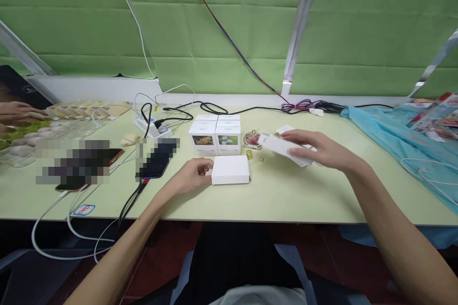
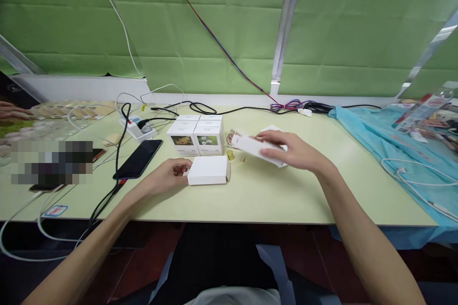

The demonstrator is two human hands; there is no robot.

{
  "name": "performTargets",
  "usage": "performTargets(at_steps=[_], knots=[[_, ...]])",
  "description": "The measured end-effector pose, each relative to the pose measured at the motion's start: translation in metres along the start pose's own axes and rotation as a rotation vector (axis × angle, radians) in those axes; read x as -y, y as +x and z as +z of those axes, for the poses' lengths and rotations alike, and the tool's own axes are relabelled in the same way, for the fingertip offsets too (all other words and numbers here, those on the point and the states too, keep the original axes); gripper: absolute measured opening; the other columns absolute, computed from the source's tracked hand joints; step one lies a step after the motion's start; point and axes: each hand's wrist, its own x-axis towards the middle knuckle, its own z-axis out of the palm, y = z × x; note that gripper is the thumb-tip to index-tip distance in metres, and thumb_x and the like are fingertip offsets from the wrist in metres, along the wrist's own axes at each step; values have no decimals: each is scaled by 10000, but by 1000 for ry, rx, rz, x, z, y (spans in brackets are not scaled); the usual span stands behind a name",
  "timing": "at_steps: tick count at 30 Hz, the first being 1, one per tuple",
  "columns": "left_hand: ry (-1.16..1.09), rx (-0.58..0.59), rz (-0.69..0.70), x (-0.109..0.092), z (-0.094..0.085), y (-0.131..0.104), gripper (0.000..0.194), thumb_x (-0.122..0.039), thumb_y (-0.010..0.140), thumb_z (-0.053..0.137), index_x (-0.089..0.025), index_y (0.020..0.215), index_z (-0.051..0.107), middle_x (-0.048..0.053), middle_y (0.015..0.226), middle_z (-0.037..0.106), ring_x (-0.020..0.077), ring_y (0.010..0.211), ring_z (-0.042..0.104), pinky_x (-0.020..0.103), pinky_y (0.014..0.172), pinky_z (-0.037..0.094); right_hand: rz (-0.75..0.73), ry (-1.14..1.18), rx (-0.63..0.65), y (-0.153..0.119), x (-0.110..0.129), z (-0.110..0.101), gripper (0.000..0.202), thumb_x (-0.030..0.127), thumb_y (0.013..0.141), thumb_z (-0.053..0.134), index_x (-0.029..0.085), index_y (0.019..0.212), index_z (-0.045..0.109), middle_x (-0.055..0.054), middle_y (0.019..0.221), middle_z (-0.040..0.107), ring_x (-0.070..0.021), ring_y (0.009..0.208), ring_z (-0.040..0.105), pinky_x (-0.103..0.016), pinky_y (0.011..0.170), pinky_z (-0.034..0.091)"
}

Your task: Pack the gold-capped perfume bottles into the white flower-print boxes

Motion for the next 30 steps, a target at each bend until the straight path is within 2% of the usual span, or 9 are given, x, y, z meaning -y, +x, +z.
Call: performTargets(at_steps=[4,6,9,12,14,18,21,26,30], knots=[[128,-106,37,-1,8,0,199,-336,741,665,-189,853,742,1,791,497,143,690,487,257,650,396,234,-113,-283,16,-41,-5,540,571,940,528,242,1355,636,-95,1335,691,-321,1118,678,-456,931,544],[182,-152,92,-3,10,-1,208,-318,779,616,-195,882,749,11,825,480,147,702,491,262,645,395,305,-251,-322,24,-61,-1,569,551,953,504,201,1388,610,-120,1328,693,-339,1139,665,-476,965,520],[189,-179,146,-8,11,-4,215,-272,808,563,-196,916,733,29,893,529,140,695,483,263,621,380,265,-491,-214,30,-79,13,586,479,1010,393,140,1469,523,-176,1367,653,-363,1198,630,-480,999,488],[161,-171,156,-15,11,-6,192,-240,807,537,-190,920,684,33,945,598,134,689,488,262,621,379,248,-712,-19,29,-80,31,574,419,1040,311,134,1519,446,-228,1397,597,-386,1173,635,-493,958,494],[151,-166,142,-20,11,-7,172,-237,810,517,-191,925,636,25,925,624,140,702,505,258,624,381,266,-783,52,27,-77,41,571,381,1052,270,117,1543,390,-253,1408,565,-378,1167,643,-481,957,496],[126,-140,98,-26,11,-11,115,-255,842,470,-210,914,546,0,846,615,145,701,516,244,609,373,286,-831,69,27,-75,50,572,387,1054,276,103,1544,358,-278,1401,546,-388,1202,625,-481,962,499],[130,-128,100,-28,11,-15,100,-287,892,441,-220,937,503,0,876,613,147,710,528,244,612,368,301,-815,61,27,-76,49,604,434,1039,341,101,1543,350,-285,1429,520,-404,1240,599,-492,987,490],[202,-152,102,-33,11,-20,126,-291,948,395,-224,981,496,4,908,616,151,677,523,265,633,366,297,-803,56,27,-75,49,595,389,1032,344,87,1545,340,-281,1412,532,-406,1222,602,-498,979,493],[348,-212,175,-41,10,-23,159,-255,951,387,-208,981,537,54,1014,636,209,845,543,313,752,395,287,-786,1,26,-79,53,603,415,1024,358,85,1529,359,-283,1389,545,-404,1245,581,-507,1010,469]])
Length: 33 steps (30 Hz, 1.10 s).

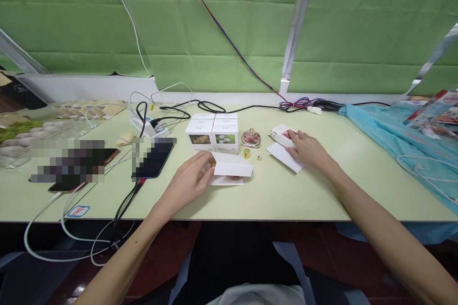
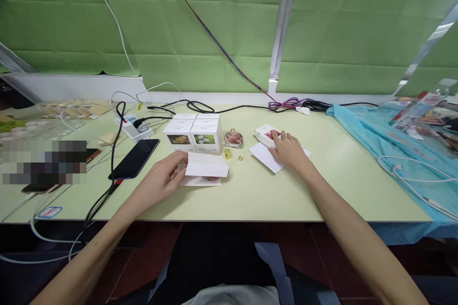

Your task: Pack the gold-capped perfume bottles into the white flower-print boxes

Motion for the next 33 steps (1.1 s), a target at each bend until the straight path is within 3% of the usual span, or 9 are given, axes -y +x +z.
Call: performTargets(at_steps=[5,12,15,18,22,25,28,33], knots=[[74,-27,33,-5,-3,1,170,-283,954,420,-202,934,567,85,1009,641,256,894,480,362,803,392,6,4,-108,2,-5,11,655,461,984,435,98,1524,363,-296,1478,477,-440,1386,460,-557,1100,383],[-22,-47,-75,9,3,-2,334,-435,996,401,-190,971,627,92,941,658,272,929,529,355,806,415,40,155,-78,-2,-26,-1,875,489,858,657,204,1592,275,-248,1615,335,-436,1509,306,-619,1171,287],[-78,-52,-139,17,4,-3,400,-484,995,396,-184,1053,655,89,944,680,255,879,587,335,787,426,37,271,-63,-8,-43,-7,936,421,803,725,240,1601,272,-195,1616,365,-398,1483,372,-541,1139,386],[-149,-41,-185,22,3,-5,433,-508,987,396,-181,1099,656,89,1008,705,245,885,630,311,781,441,-42,373,-65,-12,-55,-6,808,382,834,673,234,1566,364,-139,1562,473,-346,1409,478,-478,1107,446],[-186,-40,-262,27,2,-5,413,-505,966,406,-173,952,652,58,823,677,228,794,620,288,719,436,-52,461,-144,-16,-54,-7,668,431,853,644,188,1465,527,-118,1512,554,-333,1364,536,-464,1128,438],[-261,-33,-312,34,4,-3,376,-495,944,443,-183,840,625,33,751,646,190,693,581,268,641,413,8,528,-213,-19,-48,-13,619,498,868,618,179,1398,605,-115,1434,630,-335,1263,616,-455,1053,490],[-368,-42,-390,41,6,1,411,-545,911,490,-183,760,614,12,672,608,156,588,525,254,561,377,94,595,-256,-19,-44,-16,591,560,874,591,205,1344,645,-103,1239,738,-302,1005,707,-409,840,551],[-343,-100,-490,32,1,8,458,-524,860,525,-175,572,598,-12,481,489,114,445,385,255,487,280,188,634,-338,-15,-43,-10,454,581,889,542,176,1042,680,-101,870,754,-255,761,684,-337,676,486]])
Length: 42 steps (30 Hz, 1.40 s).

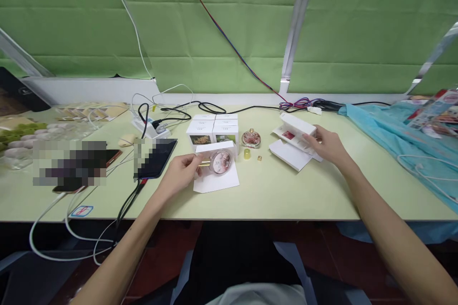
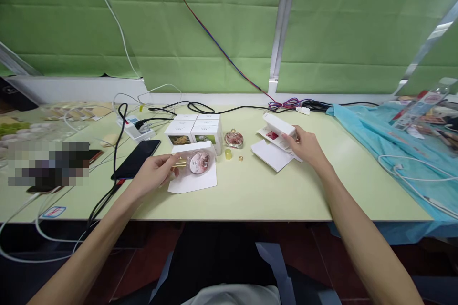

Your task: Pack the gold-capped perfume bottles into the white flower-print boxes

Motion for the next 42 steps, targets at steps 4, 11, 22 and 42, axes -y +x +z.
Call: performTargets(at_steps=[4,11,22,42], knots=[[99,-45,25,-24,1,0,449,-507,832,542,-176,539,622,-3,461,514,125,457,417,265,509,300,65,55,-83,2,-4,5,362,566,880,558,207,845,592,-97,810,736,-242,728,667,-320,650,462],[357,-157,306,-59,18,8,444,-366,860,531,-201,475,386,-6,466,432,124,513,348,294,571,271,225,316,-141,1,-2,5,294,503,851,641,215,813,594,-97,847,758,-233,709,715,-307,626,524],[384,-11,484,-56,36,14,339,-482,1005,451,-210,883,610,10,676,622,194,628,577,285,629,339,364,852,-51,-5,8,3,439,460,642,912,165,892,704,-58,743,762,-191,617,725,-296,631,652],[-286,-45,413,-38,99,5,197,-433,1029,419,-237,1012,408,37,995,685,121,679,651,254,635,507,490,853,31,-7,10,10,378,395,613,956,150,760,709,-70,728,764,-127,574,681,-179,519,568]])
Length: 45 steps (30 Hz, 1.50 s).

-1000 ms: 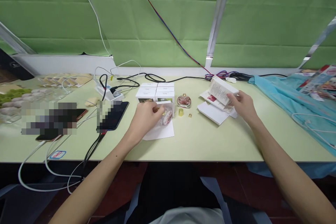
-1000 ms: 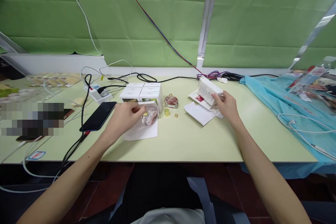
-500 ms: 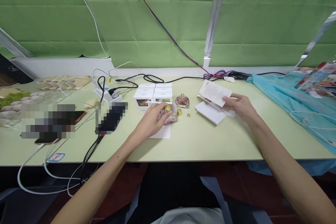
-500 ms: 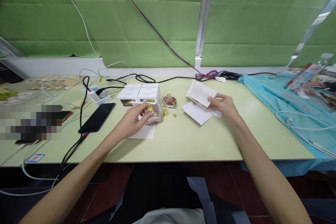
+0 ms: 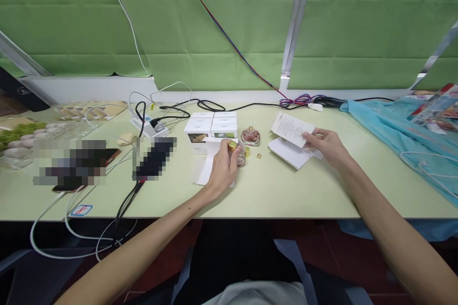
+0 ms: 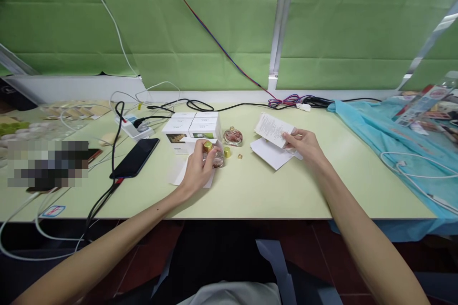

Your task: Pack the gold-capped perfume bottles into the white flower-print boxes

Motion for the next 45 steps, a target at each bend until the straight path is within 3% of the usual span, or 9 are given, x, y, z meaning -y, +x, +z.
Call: performTargets(at_steps=[4,9,13,17,24,30,34,38,45], knots=[[52,-52,-15,-1,4,0,223,-458,1029,426,-236,1031,409,34,972,687,121,673,643,277,676,512,-27,-17,-13,3,-4,1,396,416,595,954,152,747,701,-67,674,740,-119,513,630,-201,482,539],[-6,-103,-59,-6,11,2,265,-488,1010,461,-241,1065,382,19,923,696,113,599,624,266,620,499,-18,28,-77,4,-5,1,488,473,491,982,152,645,647,-44,573,668,-87,447,515,-189,360,395],[-35,-100,-66,-11,17,5,277,-483,996,495,-244,1073,377,2,878,702,112,548,609,256,581,480,47,94,-86,-2,2,2,561,464,374,1016,153,599,607,-23,530,624,-59,425,448,-176,333,328],[-68,-72,-68,-13,25,4,297,-507,996,496,-244,1080,389,4,874,701,121,561,619,260,584,481,87,118,-96,-9,9,2,596,443,339,1027,153,565,558,-17,523,608,-33,412,413,-160,319,289],[-105,-29,-53,-17,41,3,320,-512,1003,490,-239,1150,412,27,957,708,111,599,648,263,626,517,112,61,-126,-2,-1,1,570,481,497,987,188,581,505,-61,537,641,-64,393,442,-185,298,294],[-180,11,-71,-23,35,5,332,-555,1002,467,-247,1096,384,24,941,706,111,617,650,261,625,525,104,58,-144,4,-9,0,592,546,554,950,241,653,452,-36,536,642,-103,400,493,-216,316,377],[-109,-12,-50,-19,29,5,315,-549,1015,437,-250,1095,379,31,958,698,135,716,666,282,675,525,84,26,-123,3,-9,0,631,549,549,947,264,686,402,-16,533,631,-106,374,468,-245,326,389],[-78,40,-9,-19,32,6,297,-523,1023,431,-250,1140,419,32,973,679,133,702,654,283,674,524,69,-8,-124,-3,-4,3,628,559,572,931,268,719,394,8,498,599,-106,364,440,-250,327,356],[98,10,132,-31,32,15,244,-460,1028,454,-243,1129,502,32,979,664,165,817,645,286,718,501,36,-99,-200,-9,-1,8,539,539,689,863,255,777,413,34,472,580,-103,362,442,-230,355,343]])
